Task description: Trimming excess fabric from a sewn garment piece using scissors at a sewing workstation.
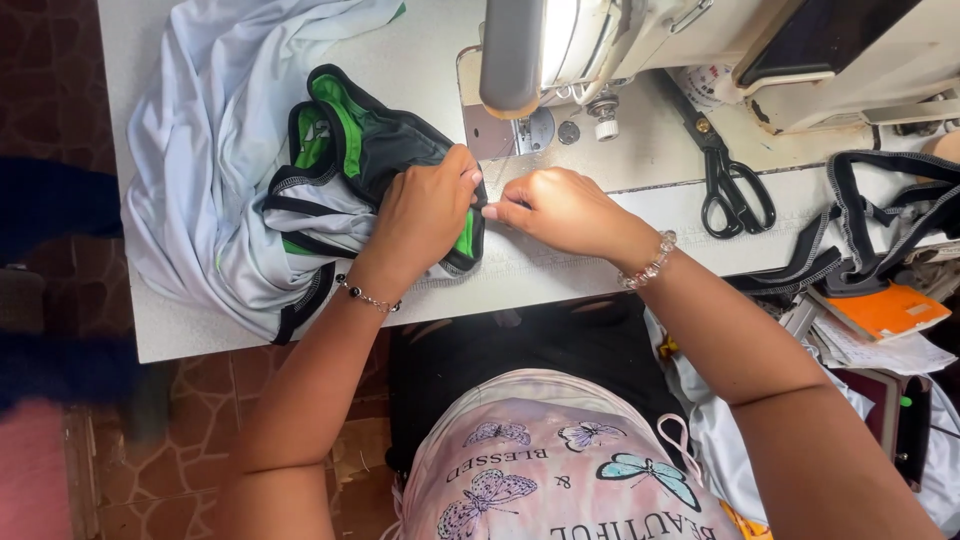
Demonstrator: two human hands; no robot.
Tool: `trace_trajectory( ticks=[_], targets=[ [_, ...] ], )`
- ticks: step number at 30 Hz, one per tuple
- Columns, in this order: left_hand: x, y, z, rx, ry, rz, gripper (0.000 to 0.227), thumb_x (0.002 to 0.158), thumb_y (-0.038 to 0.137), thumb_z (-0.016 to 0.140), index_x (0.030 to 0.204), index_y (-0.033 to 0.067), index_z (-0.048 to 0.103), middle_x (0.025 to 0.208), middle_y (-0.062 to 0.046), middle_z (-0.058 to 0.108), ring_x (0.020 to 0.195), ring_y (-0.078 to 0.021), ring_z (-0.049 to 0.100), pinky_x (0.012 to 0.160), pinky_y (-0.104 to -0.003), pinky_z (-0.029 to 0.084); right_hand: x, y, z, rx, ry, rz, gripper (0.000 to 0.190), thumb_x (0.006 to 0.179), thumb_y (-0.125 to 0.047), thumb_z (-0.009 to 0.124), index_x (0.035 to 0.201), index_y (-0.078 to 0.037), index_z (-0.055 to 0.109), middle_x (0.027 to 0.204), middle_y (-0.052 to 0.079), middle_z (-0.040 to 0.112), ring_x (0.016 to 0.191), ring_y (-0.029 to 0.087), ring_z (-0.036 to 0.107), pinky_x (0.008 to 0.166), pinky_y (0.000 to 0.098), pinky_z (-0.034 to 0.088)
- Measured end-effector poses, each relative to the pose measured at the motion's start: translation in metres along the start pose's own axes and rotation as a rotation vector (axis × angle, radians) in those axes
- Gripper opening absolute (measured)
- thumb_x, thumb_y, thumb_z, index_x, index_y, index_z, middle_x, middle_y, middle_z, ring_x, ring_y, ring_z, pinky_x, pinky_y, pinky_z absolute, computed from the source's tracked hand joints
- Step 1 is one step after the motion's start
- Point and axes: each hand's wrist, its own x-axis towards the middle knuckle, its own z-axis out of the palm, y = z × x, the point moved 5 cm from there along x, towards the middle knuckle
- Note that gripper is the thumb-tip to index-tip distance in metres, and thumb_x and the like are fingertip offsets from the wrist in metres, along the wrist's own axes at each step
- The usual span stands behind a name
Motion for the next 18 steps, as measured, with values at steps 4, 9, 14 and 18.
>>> trace_trajectory(
  ticks=[4, 9, 14, 18],
  targets=[
    [-0.003, 0.015, -0.026, -0.004, -0.091, 0.143, 0.008, 0.099, 0.02, 0.058, 0.106, 0.015, 0.059, 0.103, -0.006, 0.07, 0.091, -0.0361, 0.067, 0.073, -0.046, 0.055, -0.013, 0.008, 0.017, 0.183, -0.14, -0.055, 0.038, 0.104, -0.032, 0.058, 0.082, -0.004, 0.072, 0.054, 0.011, 0.059, 0.057, 0.026, 0.058, 0.061, 0.037, 0.049],
    [-0.017, -0.012, -0.013, 0.137, -0.248, 0.217, 0.052, 0.094, 0.013, 0.068, 0.145, 0.0168, 0.059, 0.132, -0.011, 0.06, 0.122, -0.043, 0.053, 0.099, -0.056, 0.049, -0.032, 0.016, 0.048, 0.841, -0.316, -0.019, 0.037, 0.108, -0.031, 0.045, 0.083, -0.01, 0.061, 0.042, -0.005, 0.041, 0.033, 0.008, 0.039, 0.036, 0.0193, 0.032],
    [-0.044, -0.019, -0.024, 0.227, 0.342, 0.451, 0.021, 0.082, 0.014, 0.086, 0.088, 0.0198, 0.066, 0.08, 0.005, 0.046, 0.08, -0.0211, 0.059, 0.068, -0.032, 0.054, -0.026, 0.017, 0.065, 1.187, -0.294, 0.15, 0.044, 0.112, -0.036, 0.038, 0.092, -0.002, 0.057, 0.042, -0.001, 0.036, 0.026, 0.006, 0.036, 0.027, 0.0181, 0.03],
    [-0.05, -0.025, -0.016, 0.275, 0.458, 0.537, 0.025, 0.084, 0.01, 0.083, 0.075, 0.021, 0.062, 0.072, 0.008, 0.042, 0.07, -0.0167, 0.056, 0.059, -0.025, 0.05, -0.011, 0.01, 0.065, 1.187, -0.267, 0.14, 0.043, 0.112, -0.037, 0.039, 0.093, -0.003, 0.057, 0.043, -0.002, 0.036, 0.026, 0.006, 0.035, 0.026, 0.0176, 0.029]
  ],
)
